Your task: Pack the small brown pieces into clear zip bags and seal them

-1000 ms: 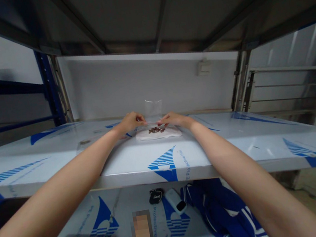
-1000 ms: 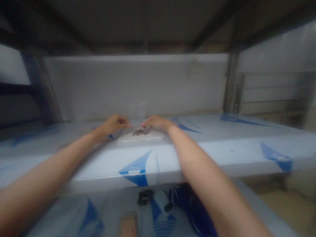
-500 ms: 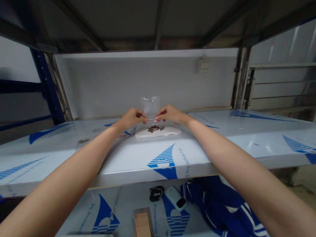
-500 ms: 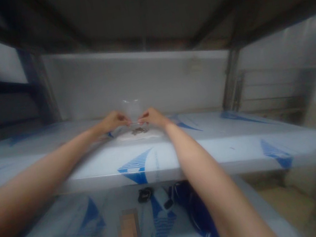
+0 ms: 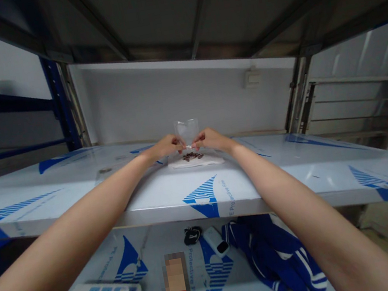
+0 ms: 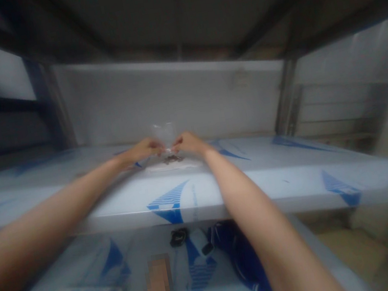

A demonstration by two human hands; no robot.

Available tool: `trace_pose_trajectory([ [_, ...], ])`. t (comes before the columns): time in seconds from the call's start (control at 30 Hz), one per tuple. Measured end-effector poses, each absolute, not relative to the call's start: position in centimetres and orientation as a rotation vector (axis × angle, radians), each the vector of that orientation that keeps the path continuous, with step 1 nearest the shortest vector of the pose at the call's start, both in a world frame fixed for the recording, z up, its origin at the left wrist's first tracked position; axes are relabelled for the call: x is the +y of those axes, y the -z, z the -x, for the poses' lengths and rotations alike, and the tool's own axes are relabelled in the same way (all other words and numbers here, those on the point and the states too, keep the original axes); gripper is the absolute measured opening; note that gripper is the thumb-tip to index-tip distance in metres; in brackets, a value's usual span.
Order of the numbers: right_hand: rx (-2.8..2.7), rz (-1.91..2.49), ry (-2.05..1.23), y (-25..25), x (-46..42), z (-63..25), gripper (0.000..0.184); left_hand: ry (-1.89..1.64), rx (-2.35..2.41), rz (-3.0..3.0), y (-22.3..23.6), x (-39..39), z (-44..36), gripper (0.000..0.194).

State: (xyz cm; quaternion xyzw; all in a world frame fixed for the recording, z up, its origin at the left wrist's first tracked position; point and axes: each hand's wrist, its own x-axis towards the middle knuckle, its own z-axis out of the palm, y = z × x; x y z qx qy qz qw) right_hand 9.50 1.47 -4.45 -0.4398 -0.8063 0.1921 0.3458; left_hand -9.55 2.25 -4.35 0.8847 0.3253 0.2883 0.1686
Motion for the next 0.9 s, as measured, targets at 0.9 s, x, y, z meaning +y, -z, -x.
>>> trace_pose_trajectory([
  [0.9, -1.454, 1.516, -0.694, 3.5, 1.3, -11.4, 0.036, -0.125, 1.764, -2.582, 0.0, 3.2, 14.9, 0.042],
])
